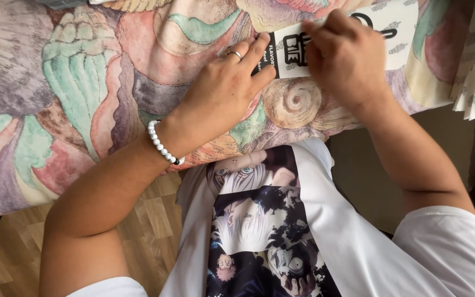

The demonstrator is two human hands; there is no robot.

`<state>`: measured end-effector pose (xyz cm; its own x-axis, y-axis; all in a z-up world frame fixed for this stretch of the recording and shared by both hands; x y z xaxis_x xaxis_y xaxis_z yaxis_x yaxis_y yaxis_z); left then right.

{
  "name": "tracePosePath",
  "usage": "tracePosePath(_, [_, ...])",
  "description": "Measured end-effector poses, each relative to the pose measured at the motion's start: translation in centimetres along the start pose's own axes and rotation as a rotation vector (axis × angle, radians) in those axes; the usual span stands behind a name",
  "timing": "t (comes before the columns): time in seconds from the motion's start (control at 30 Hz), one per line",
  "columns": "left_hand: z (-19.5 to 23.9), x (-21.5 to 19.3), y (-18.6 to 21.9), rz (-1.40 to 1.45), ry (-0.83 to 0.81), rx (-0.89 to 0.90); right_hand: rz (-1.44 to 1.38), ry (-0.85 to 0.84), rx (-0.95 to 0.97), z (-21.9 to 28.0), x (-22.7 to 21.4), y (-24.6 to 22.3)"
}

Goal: The person handles a sheet of paper containing multiple printed labels, repeatedly peeling individual black-and-white stickers from the sheet and applying them onto pre-printed paper sleeves laid out on a table.

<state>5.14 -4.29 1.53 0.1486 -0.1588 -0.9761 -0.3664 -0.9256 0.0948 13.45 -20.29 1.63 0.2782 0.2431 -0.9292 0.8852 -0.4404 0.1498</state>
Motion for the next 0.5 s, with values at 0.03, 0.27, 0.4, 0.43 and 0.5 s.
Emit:
tracePosePath(0.03, [0.0, 0.1, 0.0, 0.007, -0.003, -0.001, -0.003, -0.007, 0.000, 0.8, 0.1, 1.0])
tracePosePath(0.27, [0.2, 0.1, 0.1, -0.002, 0.051, 0.009, 0.165, -0.181, 0.235, 10.3, 4.5, 12.8])
tracePosePath(0.4, [0.2, 0.0, 0.3, -0.040, 0.024, 0.034, 0.234, -0.262, 0.447, 12.0, 4.7, 16.1])
tracePosePath(0.43, [0.2, -0.2, 0.4, -0.046, 0.033, 0.038, 0.241, -0.253, 0.449, 10.5, 3.3, 14.1])
tracePosePath(0.5, [0.2, 0.4, 0.6, -0.087, -0.079, 0.047, 0.269, 0.041, 0.185, 6.5, -0.7, 8.4])
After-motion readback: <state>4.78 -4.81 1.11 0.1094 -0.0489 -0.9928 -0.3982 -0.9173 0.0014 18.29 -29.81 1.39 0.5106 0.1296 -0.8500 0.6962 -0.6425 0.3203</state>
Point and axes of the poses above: each hand's wrist, its own z-axis away from the middle knuckle, its own x-axis out of the palm, y = z × x, the point moved 6 cm from there along -z, towards the middle knuckle, and after that the axes turned 10 degrees about -x, right-handed, at the moved point
